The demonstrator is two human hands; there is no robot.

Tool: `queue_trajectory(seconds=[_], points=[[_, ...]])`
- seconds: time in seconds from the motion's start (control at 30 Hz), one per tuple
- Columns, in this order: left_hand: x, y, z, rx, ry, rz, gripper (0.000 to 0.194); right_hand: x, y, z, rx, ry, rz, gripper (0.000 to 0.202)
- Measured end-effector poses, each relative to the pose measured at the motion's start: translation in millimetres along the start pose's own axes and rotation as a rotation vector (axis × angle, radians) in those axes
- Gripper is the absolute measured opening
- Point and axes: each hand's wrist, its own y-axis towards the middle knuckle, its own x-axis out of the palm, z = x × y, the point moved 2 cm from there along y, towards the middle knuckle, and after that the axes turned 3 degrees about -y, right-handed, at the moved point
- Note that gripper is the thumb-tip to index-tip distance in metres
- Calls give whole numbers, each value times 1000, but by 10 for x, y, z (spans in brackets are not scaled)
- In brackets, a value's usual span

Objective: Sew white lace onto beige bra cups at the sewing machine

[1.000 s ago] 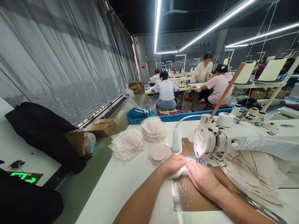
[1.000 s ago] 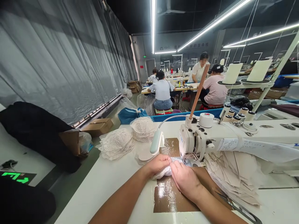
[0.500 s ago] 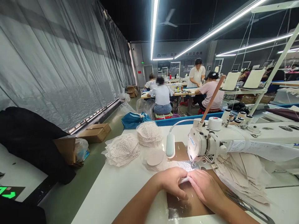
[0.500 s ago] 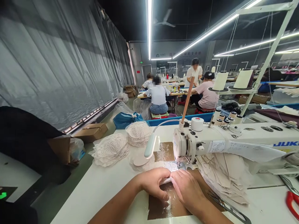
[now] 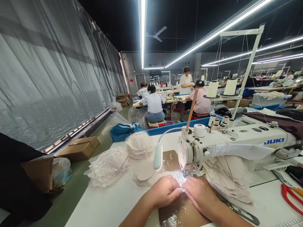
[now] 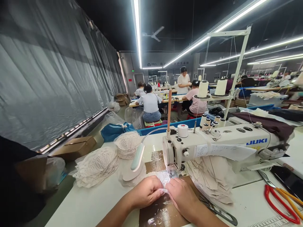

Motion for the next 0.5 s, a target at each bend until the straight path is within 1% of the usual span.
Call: queue_trajectory(seconds=[0.1, 0.17, 0.27, 0.33, 0.4, 0.5], points=[[-40, 2, 31, 56, 119, -9, 34, -84, -17, 28, -33, 31, -5, 23], [-63, 4, 57, 73, 177, -28, 27, -140, -47, 45, -59, 69, -20, 24], [-79, 4, 107, 41, 227, -79, 13, -179, -154, 70, -81, 139, -60, 25], [-74, 6, 144, 6, 261, -114, 10, -187, -271, 79, -86, 188, -91, 26], [-59, 10, 177, -15, 279, -148, 15, -206, -401, 73, -104, 221, -116, 27], [-32, 18, 215, -13, 220, -191, 30, -276, -557, 54, -165, 252, -137, 28]])
